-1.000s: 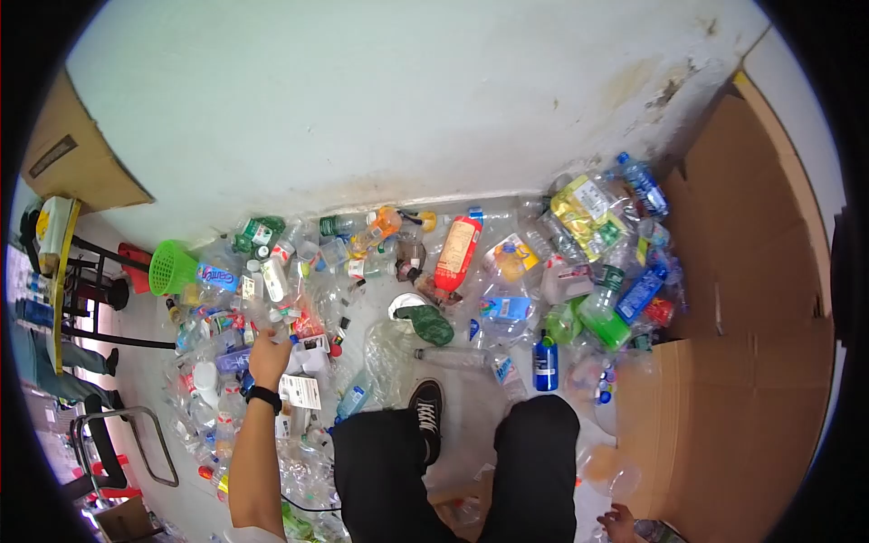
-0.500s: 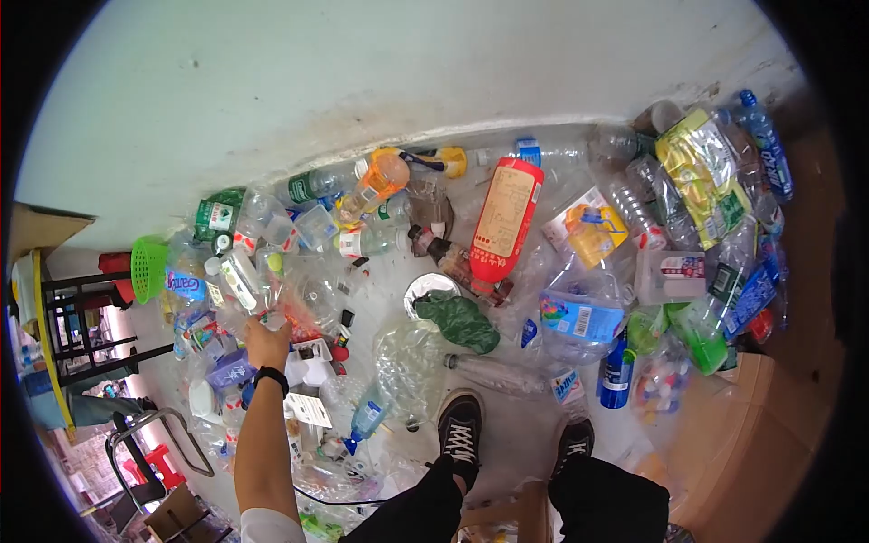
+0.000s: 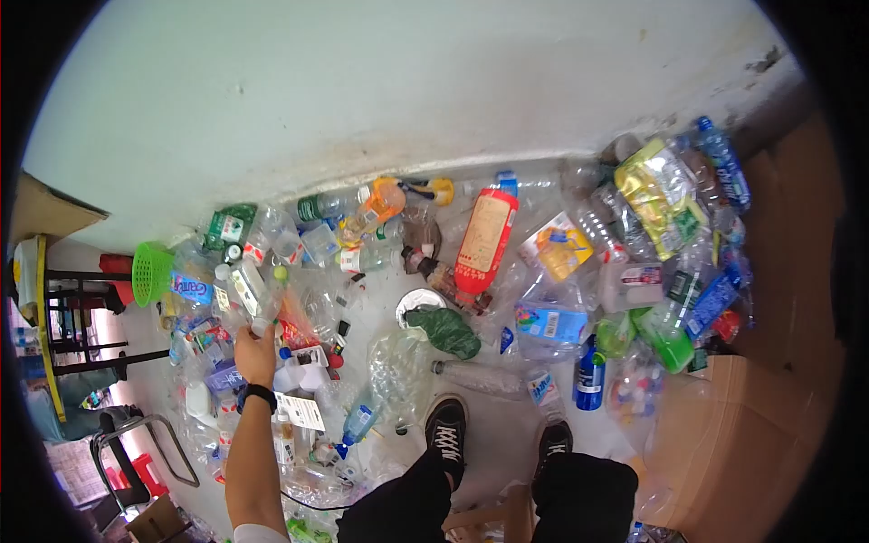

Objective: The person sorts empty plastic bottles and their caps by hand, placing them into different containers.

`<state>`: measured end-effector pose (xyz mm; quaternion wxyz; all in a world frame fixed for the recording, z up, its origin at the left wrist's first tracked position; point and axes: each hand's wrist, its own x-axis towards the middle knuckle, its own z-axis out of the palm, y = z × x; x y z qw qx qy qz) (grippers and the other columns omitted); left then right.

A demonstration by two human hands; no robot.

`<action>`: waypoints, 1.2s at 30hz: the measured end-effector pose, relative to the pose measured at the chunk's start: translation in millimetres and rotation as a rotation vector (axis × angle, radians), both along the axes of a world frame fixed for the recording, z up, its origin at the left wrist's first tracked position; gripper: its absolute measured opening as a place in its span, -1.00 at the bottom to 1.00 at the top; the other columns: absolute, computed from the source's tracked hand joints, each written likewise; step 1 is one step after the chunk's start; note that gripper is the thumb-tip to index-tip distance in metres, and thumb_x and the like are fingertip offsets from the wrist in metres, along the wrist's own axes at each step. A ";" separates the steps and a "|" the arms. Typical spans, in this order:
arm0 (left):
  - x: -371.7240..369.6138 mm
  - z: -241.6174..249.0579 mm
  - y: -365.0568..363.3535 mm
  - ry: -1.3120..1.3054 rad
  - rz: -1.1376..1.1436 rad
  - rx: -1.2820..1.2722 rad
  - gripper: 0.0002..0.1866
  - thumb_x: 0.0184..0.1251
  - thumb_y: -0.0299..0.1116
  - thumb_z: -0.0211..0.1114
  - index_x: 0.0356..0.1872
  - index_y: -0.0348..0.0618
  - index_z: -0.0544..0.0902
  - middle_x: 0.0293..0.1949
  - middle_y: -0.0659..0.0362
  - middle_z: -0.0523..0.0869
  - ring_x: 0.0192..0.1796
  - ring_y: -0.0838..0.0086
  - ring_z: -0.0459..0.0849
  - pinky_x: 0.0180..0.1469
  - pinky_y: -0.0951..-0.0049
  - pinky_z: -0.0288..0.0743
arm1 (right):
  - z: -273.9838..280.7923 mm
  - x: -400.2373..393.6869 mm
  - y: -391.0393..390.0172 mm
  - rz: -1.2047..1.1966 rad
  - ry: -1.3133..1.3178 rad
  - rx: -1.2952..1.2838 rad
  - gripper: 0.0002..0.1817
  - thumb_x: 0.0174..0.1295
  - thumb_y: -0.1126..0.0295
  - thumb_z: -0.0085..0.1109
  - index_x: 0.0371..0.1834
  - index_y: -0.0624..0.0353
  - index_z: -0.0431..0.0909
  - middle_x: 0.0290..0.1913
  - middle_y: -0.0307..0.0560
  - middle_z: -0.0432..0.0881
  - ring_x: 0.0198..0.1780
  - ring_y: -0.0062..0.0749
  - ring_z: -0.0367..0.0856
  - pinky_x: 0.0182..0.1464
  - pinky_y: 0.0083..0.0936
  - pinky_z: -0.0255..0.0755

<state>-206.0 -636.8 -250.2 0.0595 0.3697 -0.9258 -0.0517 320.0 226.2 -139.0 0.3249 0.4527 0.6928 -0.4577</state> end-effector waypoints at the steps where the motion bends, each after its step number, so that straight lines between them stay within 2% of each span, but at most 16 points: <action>1: -1.2 17.7 3.8 -0.026 -0.024 -0.001 -0.50 0.16 -0.02 0.47 -0.10 -0.28 0.68 -0.25 -0.07 0.76 -0.19 0.00 0.74 -0.12 0.10 0.57 | -15.8 27.5 15.4 -0.169 0.182 -0.147 -0.49 0.32 0.38 0.29 0.30 0.21 0.37 -0.03 -0.09 0.58 -0.09 -0.36 0.54 -0.06 -0.44 0.57; 2: -1.5 35.7 8.4 0.014 -0.069 0.012 -0.53 0.17 -0.03 0.47 -0.15 -0.27 0.70 -0.30 -0.04 0.76 -0.24 0.02 0.74 -0.15 0.13 0.57 | -30.9 52.8 29.1 0.132 0.029 0.127 -0.49 0.32 0.40 0.30 0.30 0.20 0.37 0.00 -0.09 0.56 -0.03 -0.38 0.53 -0.01 -0.41 0.59; 5: 0.9 96.3 26.3 -0.011 -0.176 0.095 -0.55 0.15 -0.04 0.49 -0.19 -0.28 0.71 -0.34 -0.04 0.77 -0.26 0.04 0.75 -0.20 0.14 0.57 | -29.3 3.5 5.4 0.225 0.184 0.245 -0.51 0.32 0.39 0.31 0.28 0.21 0.40 0.00 -0.06 0.57 -0.01 -0.38 0.54 0.01 -0.35 0.61; 7: 2.2 130.7 40.2 0.036 -0.283 0.134 -0.54 0.14 -0.04 0.50 -0.21 -0.29 0.73 -0.42 0.01 0.76 -0.36 0.16 0.75 -0.29 0.21 0.56 | -51.3 -13.9 21.3 -0.312 0.278 0.009 -0.56 0.33 0.38 0.29 0.23 0.26 0.47 0.02 -0.01 0.58 0.03 -0.30 0.59 0.04 -0.29 0.60; 8: 2.9 158.6 57.4 0.036 -0.282 0.281 -0.55 0.15 -0.06 0.51 -0.21 -0.31 0.72 -0.46 0.05 0.73 -0.41 0.27 0.72 -0.32 0.26 0.55 | -16.6 -65.0 -5.5 -0.332 0.303 0.024 -0.56 0.33 0.38 0.29 0.23 0.26 0.47 0.02 -0.01 0.58 0.03 -0.30 0.59 0.04 -0.29 0.60; 9: 3.6 189.1 77.3 0.031 -0.288 0.429 -0.56 0.16 -0.08 0.51 -0.22 -0.33 0.72 -0.50 0.10 0.71 -0.46 0.38 0.70 -0.36 0.32 0.53 | 33.4 -134.6 -49.0 0.238 0.397 0.323 -0.31 0.11 0.48 0.43 0.34 0.31 0.39 0.07 0.11 0.63 0.00 -0.29 0.66 0.02 -0.38 0.62; 10: 3.7 225.3 107.9 0.008 -0.292 0.541 -0.62 0.22 -0.15 0.50 -0.24 -0.33 0.71 -0.50 0.22 0.67 -0.47 0.57 0.63 -0.41 0.48 0.50 | 54.4 -165.0 -61.8 0.230 0.443 0.366 -0.33 0.10 0.49 0.42 0.32 0.34 0.41 0.09 0.14 0.64 0.00 -0.26 0.69 0.06 -0.37 0.61; 14: 11.9 311.4 205.2 0.017 -0.495 0.867 -0.74 0.30 -0.25 0.47 -0.22 -0.27 0.71 -0.42 0.28 0.69 -0.45 0.62 0.63 -0.45 0.58 0.50 | 119.3 -254.0 -91.2 0.319 0.796 0.448 -0.44 0.14 0.47 0.41 0.24 0.30 0.52 0.14 0.12 0.65 0.10 -0.16 0.70 0.17 -0.32 0.58; 17: 32.4 371.1 305.0 -0.064 -0.614 0.977 -0.74 0.29 -0.28 0.48 -0.20 -0.29 0.71 -0.42 0.25 0.71 -0.43 0.63 0.65 -0.44 0.58 0.50 | 178.8 -297.8 -119.2 0.482 1.012 0.557 -0.46 0.12 0.31 0.49 0.17 0.24 0.60 0.09 0.14 0.67 0.14 0.02 0.65 0.21 -0.23 0.53; 22: 73.7 386.4 432.1 -0.152 -1.015 0.914 -0.65 0.23 -0.19 0.51 -0.22 -0.34 0.76 -0.50 0.22 0.71 -0.45 0.57 0.66 -0.39 0.49 0.50 | 243.3 -316.5 -152.2 0.641 1.377 0.633 -0.25 0.00 0.13 0.60 0.25 0.23 0.54 0.17 0.09 0.62 0.21 0.00 0.56 0.23 -0.17 0.42; 25: 102.2 393.7 489.0 -0.137 -1.248 0.734 -0.58 0.16 -0.10 0.53 -0.27 -0.34 0.76 -0.53 0.15 0.70 -0.47 0.47 0.67 -0.36 0.41 0.52 | 252.8 -300.2 -152.9 0.644 1.353 0.684 -0.23 -0.01 0.09 0.60 0.25 0.22 0.53 0.16 0.06 0.60 0.20 0.00 0.51 0.24 -0.16 0.36; 26: 109.5 388.2 501.4 -0.145 -1.291 0.750 -0.53 0.15 0.00 0.51 -0.27 -0.31 0.76 -0.51 0.06 0.71 -0.45 0.29 0.71 -0.32 0.33 0.55 | 250.5 -293.9 -150.1 0.624 1.363 0.706 -0.25 -0.01 0.07 0.59 0.22 0.21 0.55 0.10 0.03 0.60 0.13 -0.01 0.51 0.15 -0.18 0.36; 30: 140.9 379.5 537.2 -0.162 -1.442 0.767 -0.51 0.19 0.06 0.46 -0.30 -0.28 0.75 -0.46 -0.02 0.73 -0.38 0.07 0.73 -0.31 0.19 0.57 | 235.5 -259.7 -133.9 0.653 1.274 0.744 -0.29 0.00 0.07 0.58 0.18 0.21 0.56 0.01 0.01 0.61 0.06 -0.04 0.53 0.08 -0.22 0.36; 33: 166.0 368.4 551.4 -0.119 -1.522 0.758 -0.51 0.20 0.08 0.46 -0.34 -0.25 0.75 -0.52 0.02 0.69 -0.43 0.05 0.71 -0.33 0.15 0.56 | 224.1 -232.2 -125.4 0.621 1.212 0.754 -0.34 0.03 0.08 0.56 0.14 0.20 0.59 -0.07 -0.03 0.62 -0.01 -0.07 0.54 0.03 -0.25 0.34; 35: 180.4 373.5 558.6 -0.169 -1.571 0.724 -0.55 0.28 0.03 0.41 -0.24 -0.24 0.73 -0.41 0.00 0.70 -0.30 0.04 0.72 -0.27 0.12 0.57 | 218.8 -217.7 -118.7 0.577 1.159 0.692 -0.39 0.06 0.08 0.55 0.11 0.19 0.61 -0.11 -0.05 0.64 -0.01 -0.07 0.57 0.07 -0.26 0.34; 36: 186.1 366.7 560.2 -0.021 -1.708 0.715 -0.58 0.32 -0.02 0.38 -0.16 -0.25 0.70 -0.31 -0.02 0.69 -0.21 0.04 0.71 -0.23 0.12 0.57 | 217.0 -211.8 -114.8 0.584 1.169 0.690 -0.39 0.06 0.08 0.55 0.11 0.19 0.61 -0.11 -0.05 0.64 -0.01 -0.07 0.57 0.07 -0.26 0.34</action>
